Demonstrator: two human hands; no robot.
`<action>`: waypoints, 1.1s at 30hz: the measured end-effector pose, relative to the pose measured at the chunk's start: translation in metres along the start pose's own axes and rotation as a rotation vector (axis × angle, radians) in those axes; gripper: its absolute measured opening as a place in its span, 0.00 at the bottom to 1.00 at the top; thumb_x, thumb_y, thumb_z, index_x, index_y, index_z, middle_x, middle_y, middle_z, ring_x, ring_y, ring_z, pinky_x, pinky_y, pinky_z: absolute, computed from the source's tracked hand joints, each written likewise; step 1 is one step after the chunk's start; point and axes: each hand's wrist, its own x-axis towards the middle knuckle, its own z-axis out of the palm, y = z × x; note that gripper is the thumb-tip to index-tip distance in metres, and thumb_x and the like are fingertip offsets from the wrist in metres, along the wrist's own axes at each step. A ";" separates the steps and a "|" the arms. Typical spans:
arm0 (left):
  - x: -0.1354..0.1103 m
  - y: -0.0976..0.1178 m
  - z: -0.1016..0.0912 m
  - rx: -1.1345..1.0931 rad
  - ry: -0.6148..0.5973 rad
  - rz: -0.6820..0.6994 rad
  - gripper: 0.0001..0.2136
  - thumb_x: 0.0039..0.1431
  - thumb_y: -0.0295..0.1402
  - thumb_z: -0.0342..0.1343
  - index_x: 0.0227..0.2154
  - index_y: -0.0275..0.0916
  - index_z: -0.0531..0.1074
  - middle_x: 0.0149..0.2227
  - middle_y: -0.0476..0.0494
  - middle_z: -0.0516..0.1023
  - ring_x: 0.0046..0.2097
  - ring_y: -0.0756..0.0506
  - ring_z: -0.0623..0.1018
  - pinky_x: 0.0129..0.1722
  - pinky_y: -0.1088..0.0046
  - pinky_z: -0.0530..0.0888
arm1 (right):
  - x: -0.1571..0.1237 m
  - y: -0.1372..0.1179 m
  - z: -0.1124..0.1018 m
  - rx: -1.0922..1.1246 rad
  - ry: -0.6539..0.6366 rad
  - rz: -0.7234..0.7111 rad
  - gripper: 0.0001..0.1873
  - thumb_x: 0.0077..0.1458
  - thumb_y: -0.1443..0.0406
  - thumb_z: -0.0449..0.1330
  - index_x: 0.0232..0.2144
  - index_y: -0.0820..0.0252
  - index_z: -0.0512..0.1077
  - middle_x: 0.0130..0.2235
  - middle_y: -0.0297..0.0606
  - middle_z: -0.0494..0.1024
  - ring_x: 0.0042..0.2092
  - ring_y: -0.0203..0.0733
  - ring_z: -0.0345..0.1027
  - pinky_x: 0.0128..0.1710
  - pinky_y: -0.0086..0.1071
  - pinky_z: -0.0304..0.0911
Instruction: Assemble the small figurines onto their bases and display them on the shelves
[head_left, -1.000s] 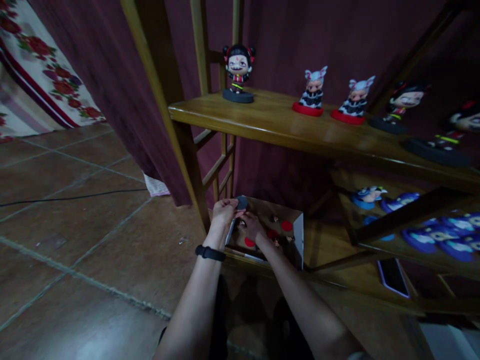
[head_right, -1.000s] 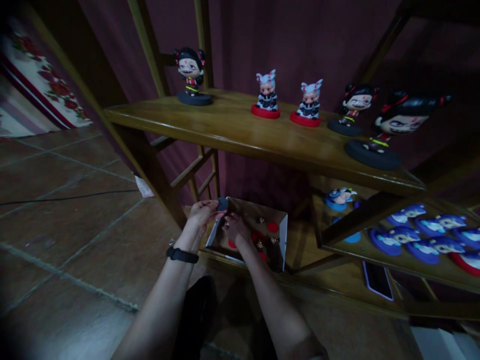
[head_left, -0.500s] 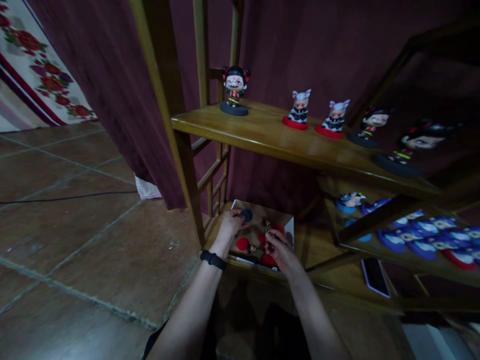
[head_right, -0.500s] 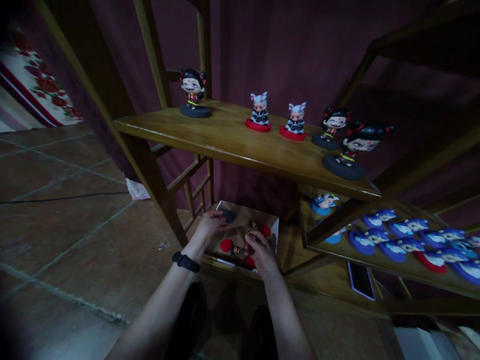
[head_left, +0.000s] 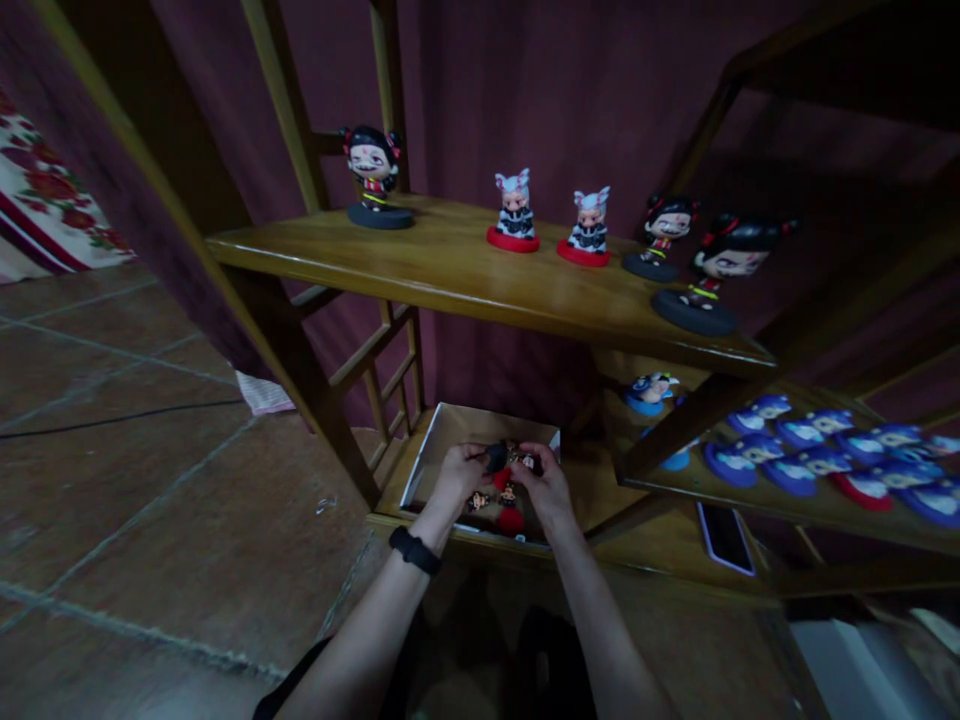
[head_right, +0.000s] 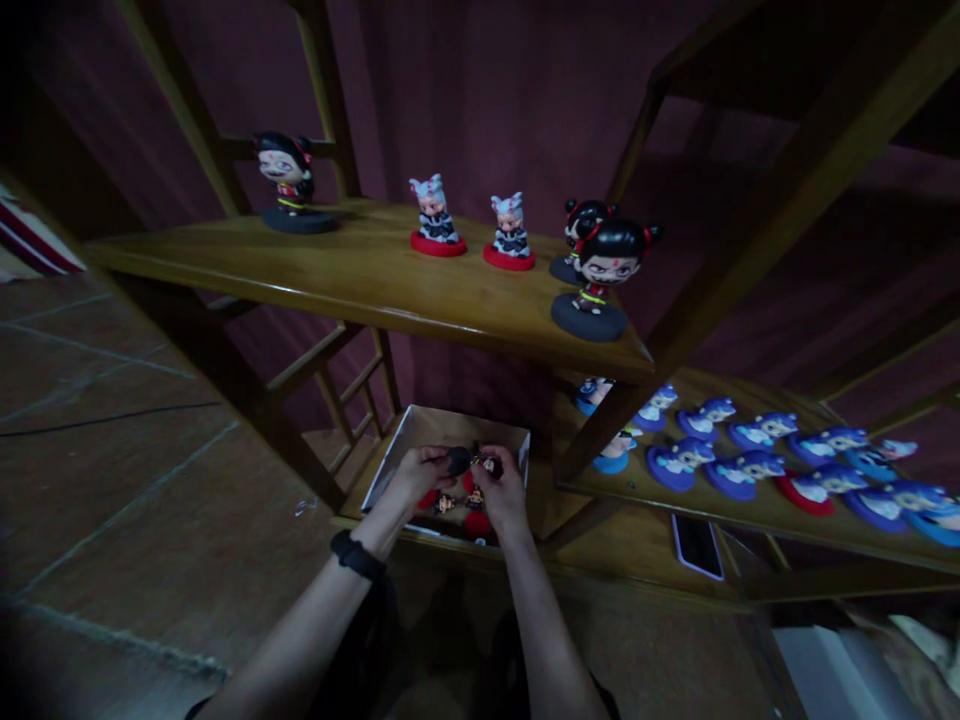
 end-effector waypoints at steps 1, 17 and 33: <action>-0.001 0.000 0.001 0.001 -0.014 0.003 0.04 0.44 0.27 0.59 0.25 0.32 0.74 0.23 0.46 0.76 0.24 0.50 0.74 0.25 0.75 0.73 | 0.002 0.002 -0.001 -0.084 0.010 -0.028 0.18 0.42 0.60 0.60 0.39 0.54 0.66 0.30 0.30 0.71 0.32 0.37 0.66 0.33 0.31 0.65; 0.005 -0.013 0.005 0.055 -0.097 0.078 0.04 0.46 0.25 0.55 0.21 0.34 0.74 0.17 0.51 0.70 0.19 0.54 0.68 0.20 0.80 0.67 | -0.001 -0.006 -0.003 -0.537 -0.056 -0.166 0.11 0.48 0.64 0.52 0.37 0.53 0.66 0.33 0.32 0.73 0.35 0.39 0.68 0.37 0.31 0.62; 0.001 -0.003 0.001 0.053 -0.122 0.020 0.02 0.43 0.25 0.60 0.21 0.32 0.73 0.19 0.49 0.72 0.21 0.53 0.70 0.21 0.78 0.69 | 0.007 0.000 -0.014 -0.449 -0.192 -0.158 0.13 0.46 0.64 0.54 0.37 0.55 0.67 0.32 0.31 0.73 0.33 0.38 0.66 0.36 0.31 0.60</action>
